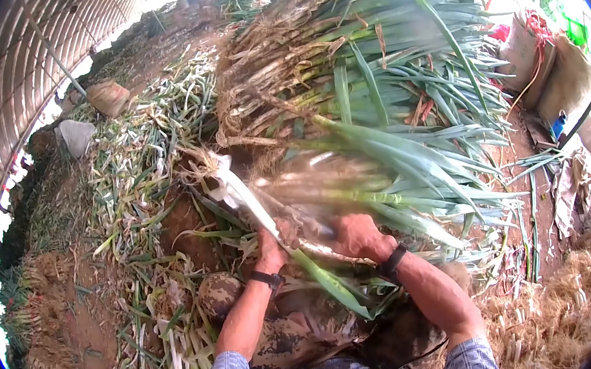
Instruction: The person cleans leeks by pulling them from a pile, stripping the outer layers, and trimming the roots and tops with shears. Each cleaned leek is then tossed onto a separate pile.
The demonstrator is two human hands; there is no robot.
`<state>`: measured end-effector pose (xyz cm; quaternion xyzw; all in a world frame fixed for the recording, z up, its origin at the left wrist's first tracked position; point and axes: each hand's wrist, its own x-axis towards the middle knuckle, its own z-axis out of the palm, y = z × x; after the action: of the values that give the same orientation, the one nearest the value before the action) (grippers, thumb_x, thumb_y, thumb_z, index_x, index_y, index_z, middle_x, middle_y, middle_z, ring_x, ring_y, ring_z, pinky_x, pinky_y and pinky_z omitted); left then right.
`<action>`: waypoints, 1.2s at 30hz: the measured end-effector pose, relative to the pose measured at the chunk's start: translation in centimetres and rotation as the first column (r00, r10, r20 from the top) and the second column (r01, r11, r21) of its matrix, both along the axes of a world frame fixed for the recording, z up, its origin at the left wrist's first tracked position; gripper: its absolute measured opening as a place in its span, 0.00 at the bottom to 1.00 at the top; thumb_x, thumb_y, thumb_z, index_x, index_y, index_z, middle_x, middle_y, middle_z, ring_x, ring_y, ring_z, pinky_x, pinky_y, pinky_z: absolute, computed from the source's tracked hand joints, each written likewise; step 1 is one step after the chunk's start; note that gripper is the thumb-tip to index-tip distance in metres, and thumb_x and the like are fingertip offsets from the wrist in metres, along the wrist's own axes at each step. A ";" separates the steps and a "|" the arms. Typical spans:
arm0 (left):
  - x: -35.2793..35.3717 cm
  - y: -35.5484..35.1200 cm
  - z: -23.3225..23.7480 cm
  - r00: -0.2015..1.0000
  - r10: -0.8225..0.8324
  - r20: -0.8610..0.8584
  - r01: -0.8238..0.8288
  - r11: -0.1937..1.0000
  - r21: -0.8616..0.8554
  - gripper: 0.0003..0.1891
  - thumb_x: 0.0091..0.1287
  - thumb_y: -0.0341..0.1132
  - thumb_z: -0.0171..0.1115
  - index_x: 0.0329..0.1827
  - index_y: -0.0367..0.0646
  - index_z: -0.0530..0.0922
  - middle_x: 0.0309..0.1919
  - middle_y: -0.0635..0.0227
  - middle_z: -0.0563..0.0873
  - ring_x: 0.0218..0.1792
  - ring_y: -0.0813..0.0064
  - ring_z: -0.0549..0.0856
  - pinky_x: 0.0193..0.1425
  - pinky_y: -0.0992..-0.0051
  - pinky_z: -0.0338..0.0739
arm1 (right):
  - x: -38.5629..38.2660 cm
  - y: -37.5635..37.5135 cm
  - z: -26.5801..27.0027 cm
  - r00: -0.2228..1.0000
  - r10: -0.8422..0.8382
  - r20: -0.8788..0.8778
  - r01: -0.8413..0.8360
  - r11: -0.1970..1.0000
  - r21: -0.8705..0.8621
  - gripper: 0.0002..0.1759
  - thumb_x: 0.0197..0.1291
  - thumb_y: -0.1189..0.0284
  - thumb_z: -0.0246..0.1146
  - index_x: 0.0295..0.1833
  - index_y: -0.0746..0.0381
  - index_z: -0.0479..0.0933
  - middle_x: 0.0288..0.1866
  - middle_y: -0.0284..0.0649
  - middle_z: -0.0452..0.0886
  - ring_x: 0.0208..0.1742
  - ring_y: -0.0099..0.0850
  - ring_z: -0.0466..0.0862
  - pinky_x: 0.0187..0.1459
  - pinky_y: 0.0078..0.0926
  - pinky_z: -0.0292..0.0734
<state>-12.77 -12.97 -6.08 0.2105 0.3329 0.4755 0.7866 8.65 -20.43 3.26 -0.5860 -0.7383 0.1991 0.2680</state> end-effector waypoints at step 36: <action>-2.6 -2.2 1.0 0.934 -0.302 0.190 0.250 0.934 0.257 0.33 0.76 0.64 0.39 0.17 0.51 0.65 0.11 0.71 0.66 0.16 0.72 0.68 0.23 0.70 0.60 | 0.5 -1.2 -1.6 0.984 0.132 0.118 -0.136 0.990 0.029 0.18 0.58 0.56 0.64 0.32 0.62 0.78 0.22 0.52 0.79 0.27 0.53 0.81 0.32 0.49 0.75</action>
<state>-15.35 -15.17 -5.13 0.2890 0.1509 0.4156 0.8491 9.15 -21.62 1.67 -0.5406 -0.7939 0.1688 0.2214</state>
